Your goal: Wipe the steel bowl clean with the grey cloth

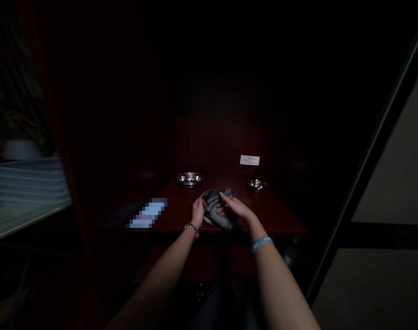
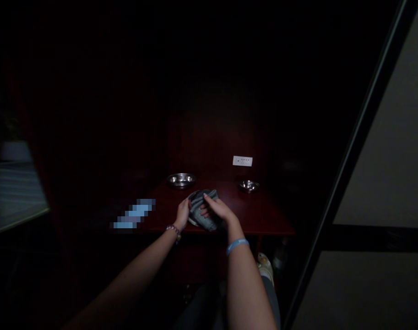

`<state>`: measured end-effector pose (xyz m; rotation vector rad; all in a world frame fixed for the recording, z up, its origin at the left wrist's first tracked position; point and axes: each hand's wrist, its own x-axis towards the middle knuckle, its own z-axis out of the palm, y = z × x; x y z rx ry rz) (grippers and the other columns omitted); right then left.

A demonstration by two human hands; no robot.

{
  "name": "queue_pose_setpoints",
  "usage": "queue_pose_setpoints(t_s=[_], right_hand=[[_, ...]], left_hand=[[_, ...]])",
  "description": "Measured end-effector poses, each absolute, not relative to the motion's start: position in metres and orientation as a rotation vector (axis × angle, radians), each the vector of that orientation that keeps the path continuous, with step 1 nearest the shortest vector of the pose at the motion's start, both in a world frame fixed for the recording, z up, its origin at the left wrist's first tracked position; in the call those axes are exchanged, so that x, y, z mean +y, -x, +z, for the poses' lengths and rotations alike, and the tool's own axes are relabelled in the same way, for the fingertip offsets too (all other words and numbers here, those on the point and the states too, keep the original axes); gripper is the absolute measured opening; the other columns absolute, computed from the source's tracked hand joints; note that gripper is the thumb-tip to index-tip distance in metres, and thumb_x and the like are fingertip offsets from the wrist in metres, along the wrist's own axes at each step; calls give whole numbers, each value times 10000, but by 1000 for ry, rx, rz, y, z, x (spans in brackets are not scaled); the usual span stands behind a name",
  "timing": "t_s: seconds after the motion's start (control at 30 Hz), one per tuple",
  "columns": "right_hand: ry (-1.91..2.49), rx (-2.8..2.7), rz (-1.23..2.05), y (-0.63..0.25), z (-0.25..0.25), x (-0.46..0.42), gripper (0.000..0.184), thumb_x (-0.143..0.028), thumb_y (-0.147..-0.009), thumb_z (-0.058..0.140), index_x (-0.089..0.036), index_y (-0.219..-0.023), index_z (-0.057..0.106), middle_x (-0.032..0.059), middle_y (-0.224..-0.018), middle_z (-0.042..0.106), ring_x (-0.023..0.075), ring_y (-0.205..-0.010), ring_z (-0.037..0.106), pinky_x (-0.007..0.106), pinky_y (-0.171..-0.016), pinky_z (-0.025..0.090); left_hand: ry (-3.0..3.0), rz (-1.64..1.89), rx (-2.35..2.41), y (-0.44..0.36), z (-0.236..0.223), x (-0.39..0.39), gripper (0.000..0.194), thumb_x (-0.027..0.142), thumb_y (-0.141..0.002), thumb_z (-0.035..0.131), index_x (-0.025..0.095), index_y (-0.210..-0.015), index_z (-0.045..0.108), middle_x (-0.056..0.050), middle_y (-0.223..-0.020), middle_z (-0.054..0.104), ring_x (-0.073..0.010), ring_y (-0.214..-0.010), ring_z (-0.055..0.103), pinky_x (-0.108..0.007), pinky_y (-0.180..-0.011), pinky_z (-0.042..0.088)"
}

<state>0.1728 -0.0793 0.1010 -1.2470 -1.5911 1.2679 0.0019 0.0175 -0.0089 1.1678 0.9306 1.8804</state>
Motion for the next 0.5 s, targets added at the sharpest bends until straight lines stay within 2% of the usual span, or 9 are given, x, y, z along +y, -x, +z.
queue_pose_setpoints(t_s=[0.07,0.17,0.27,0.4,0.5], right_hand=[[1227,-1623,1241,-173,102,-80,559,-579,-1056,409,-136,-952,735,95,-807,766,167,-668,684,340,-824,613],[1201,-1710,1182,-175,102,-79,436,-395,-1071,402,-138,-1074,753,96,-957,796,164,-765,705,316,-879,587],[1182,-1840,1059,-176,101,-76,346,-222,-1002,459,-162,-1166,758,76,-1102,790,167,-904,708,309,-939,555],[1147,-2004,880,-176,98,-73,371,-157,-913,555,-198,-1225,751,66,-1226,749,193,-1061,683,352,-1017,523],[1156,-2142,658,-174,96,-72,459,-106,-830,634,-220,-1261,744,76,-1299,691,217,-1187,631,381,-1111,458]], left_hand=[[-1143,1863,983,-2,-8,17,327,434,-857,602,254,-603,501,-22,-630,567,-253,-828,652,-391,-869,543],[-1118,1859,1001,-4,-6,15,266,428,-857,591,225,-686,604,-47,-733,663,-258,-884,675,-403,-909,540],[-1101,1861,993,-6,-5,16,257,416,-856,585,192,-774,680,-77,-830,724,-257,-890,694,-419,-935,538],[-1096,1861,973,-7,-6,16,271,412,-863,591,172,-825,712,-91,-877,752,-250,-898,708,-423,-956,541],[-1088,1852,966,-7,-7,16,280,411,-873,588,165,-832,715,-91,-878,757,-246,-902,711,-425,-965,541]])
